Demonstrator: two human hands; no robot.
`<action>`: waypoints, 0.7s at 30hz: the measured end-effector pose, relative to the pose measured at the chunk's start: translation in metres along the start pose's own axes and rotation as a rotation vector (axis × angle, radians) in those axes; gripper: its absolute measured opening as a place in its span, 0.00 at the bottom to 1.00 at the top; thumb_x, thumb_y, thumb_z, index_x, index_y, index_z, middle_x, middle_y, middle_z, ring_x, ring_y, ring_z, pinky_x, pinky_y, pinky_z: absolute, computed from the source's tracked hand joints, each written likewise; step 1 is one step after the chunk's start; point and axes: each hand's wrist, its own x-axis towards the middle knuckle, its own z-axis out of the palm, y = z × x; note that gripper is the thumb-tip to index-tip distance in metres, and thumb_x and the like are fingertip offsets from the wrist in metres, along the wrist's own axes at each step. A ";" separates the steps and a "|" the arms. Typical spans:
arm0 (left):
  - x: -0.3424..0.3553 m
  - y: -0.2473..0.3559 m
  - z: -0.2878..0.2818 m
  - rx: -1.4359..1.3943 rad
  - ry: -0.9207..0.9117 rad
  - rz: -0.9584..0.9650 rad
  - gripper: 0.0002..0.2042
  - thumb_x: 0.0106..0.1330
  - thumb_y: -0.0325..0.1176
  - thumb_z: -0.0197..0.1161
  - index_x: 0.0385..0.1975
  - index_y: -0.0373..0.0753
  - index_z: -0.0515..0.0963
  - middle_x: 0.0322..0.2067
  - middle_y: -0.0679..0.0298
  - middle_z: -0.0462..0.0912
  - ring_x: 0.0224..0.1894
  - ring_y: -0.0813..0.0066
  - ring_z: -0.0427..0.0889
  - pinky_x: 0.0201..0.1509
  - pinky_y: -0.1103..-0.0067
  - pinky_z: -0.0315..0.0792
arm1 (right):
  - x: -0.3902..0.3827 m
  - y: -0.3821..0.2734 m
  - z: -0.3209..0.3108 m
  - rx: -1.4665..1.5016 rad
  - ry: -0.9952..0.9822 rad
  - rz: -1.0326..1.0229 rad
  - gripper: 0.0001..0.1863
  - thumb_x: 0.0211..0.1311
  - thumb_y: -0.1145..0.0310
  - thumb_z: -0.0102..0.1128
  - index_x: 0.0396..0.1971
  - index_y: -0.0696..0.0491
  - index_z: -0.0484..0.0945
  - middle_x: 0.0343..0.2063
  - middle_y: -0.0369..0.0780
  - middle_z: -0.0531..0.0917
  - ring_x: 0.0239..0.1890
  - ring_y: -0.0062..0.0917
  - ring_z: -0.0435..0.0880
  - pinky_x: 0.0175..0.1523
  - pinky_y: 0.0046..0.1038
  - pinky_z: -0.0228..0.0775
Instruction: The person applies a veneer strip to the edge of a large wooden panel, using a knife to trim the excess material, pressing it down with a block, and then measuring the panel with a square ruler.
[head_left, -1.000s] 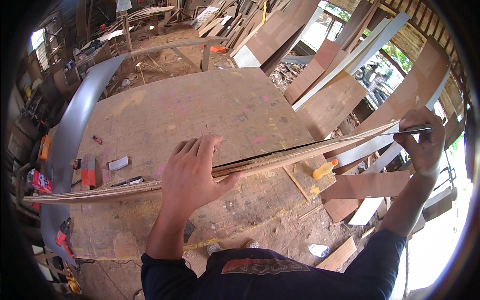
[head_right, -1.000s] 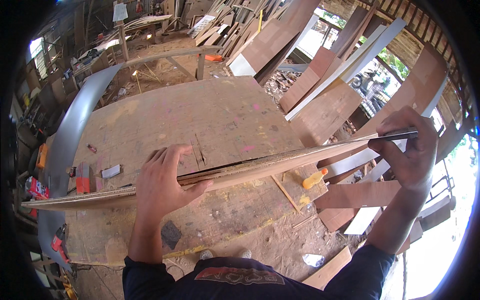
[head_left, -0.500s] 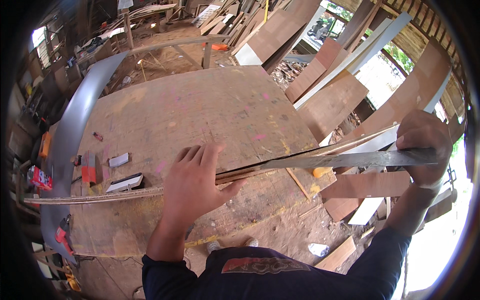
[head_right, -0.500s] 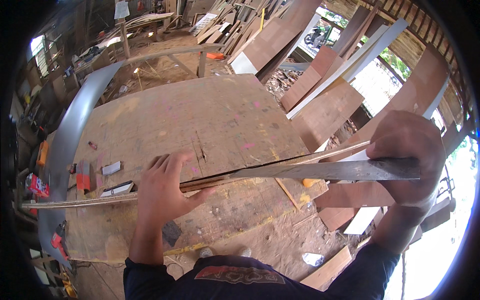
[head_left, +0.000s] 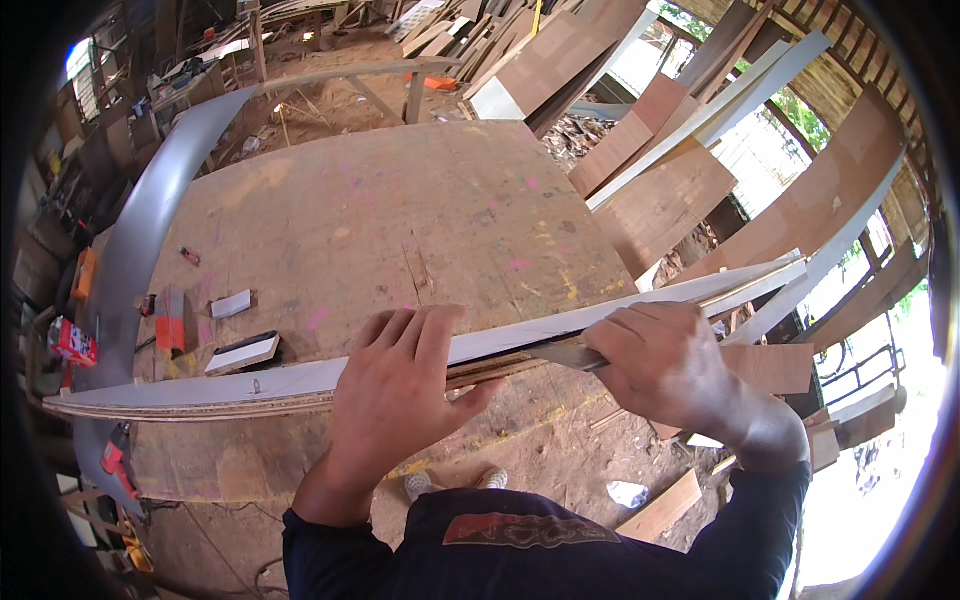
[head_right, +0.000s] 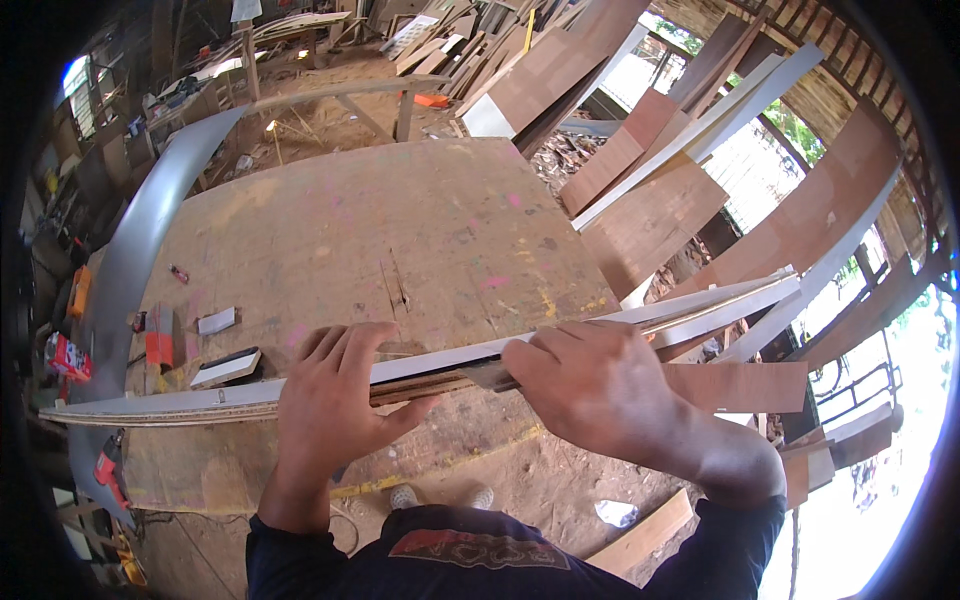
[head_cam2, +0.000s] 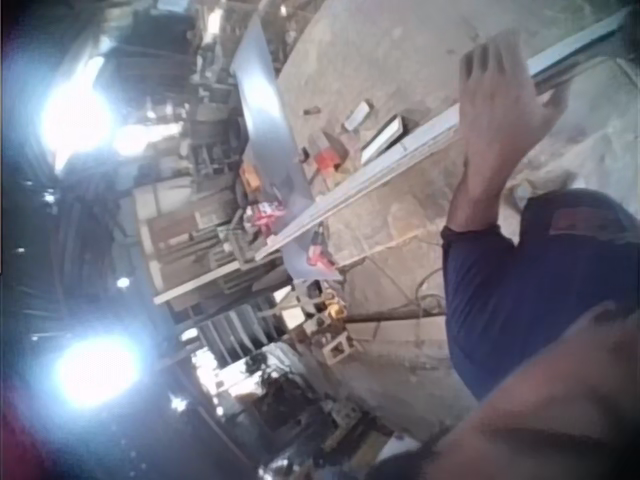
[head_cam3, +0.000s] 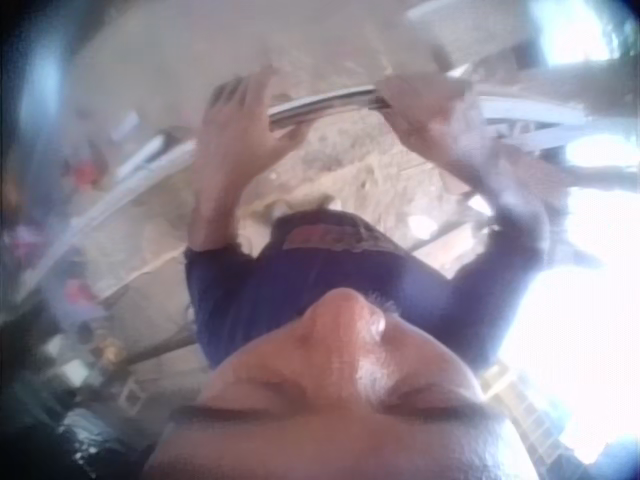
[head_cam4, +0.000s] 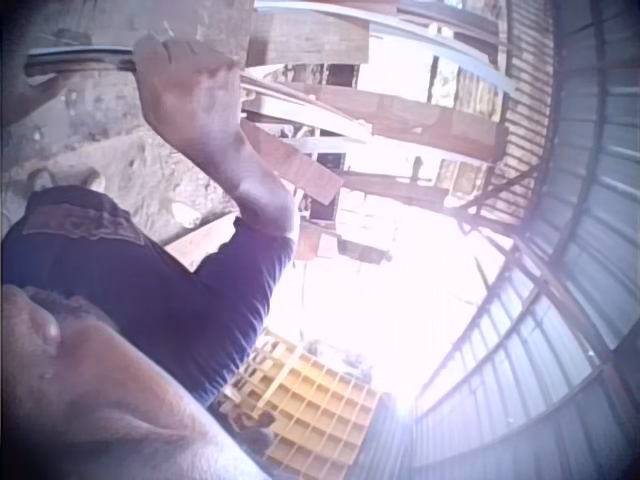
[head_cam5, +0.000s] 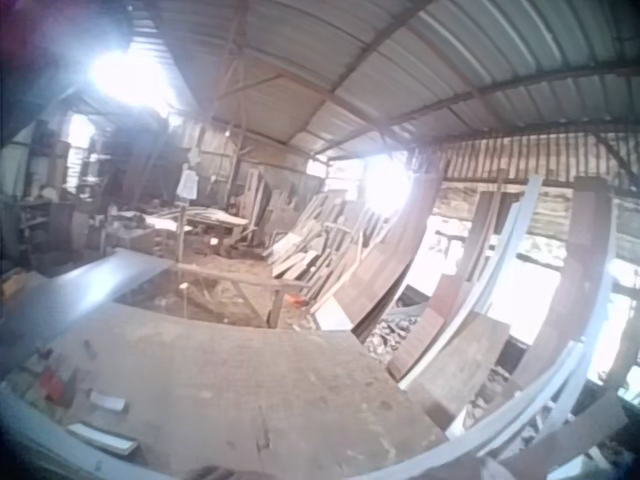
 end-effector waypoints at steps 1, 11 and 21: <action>-0.002 0.001 0.000 -0.006 -0.002 0.004 0.32 0.59 0.47 0.82 0.56 0.34 0.77 0.44 0.54 0.87 0.48 0.53 0.87 0.61 0.61 0.78 | 0.001 -0.003 0.005 0.002 0.018 0.005 0.06 0.60 0.74 0.68 0.34 0.52 0.78 0.22 0.38 0.79 0.25 0.34 0.85 0.31 0.38 0.77; -0.019 0.006 0.003 -0.040 -0.034 0.040 0.31 0.63 0.47 0.79 0.56 0.32 0.76 0.46 0.54 0.85 0.50 0.54 0.85 0.62 0.61 0.77 | -0.029 -0.008 -0.056 0.006 0.069 0.114 0.10 0.50 0.75 0.75 0.30 0.52 0.80 0.27 0.38 0.86 0.24 0.33 0.87 0.29 0.37 0.76; -0.024 0.006 0.000 -0.032 -0.016 0.007 0.34 0.59 0.49 0.82 0.58 0.36 0.77 0.47 0.56 0.88 0.50 0.54 0.87 0.62 0.61 0.77 | -0.002 -0.026 -0.052 0.073 -0.003 -0.007 0.14 0.44 0.76 0.72 0.35 0.52 0.81 0.26 0.38 0.85 0.28 0.35 0.88 0.33 0.36 0.79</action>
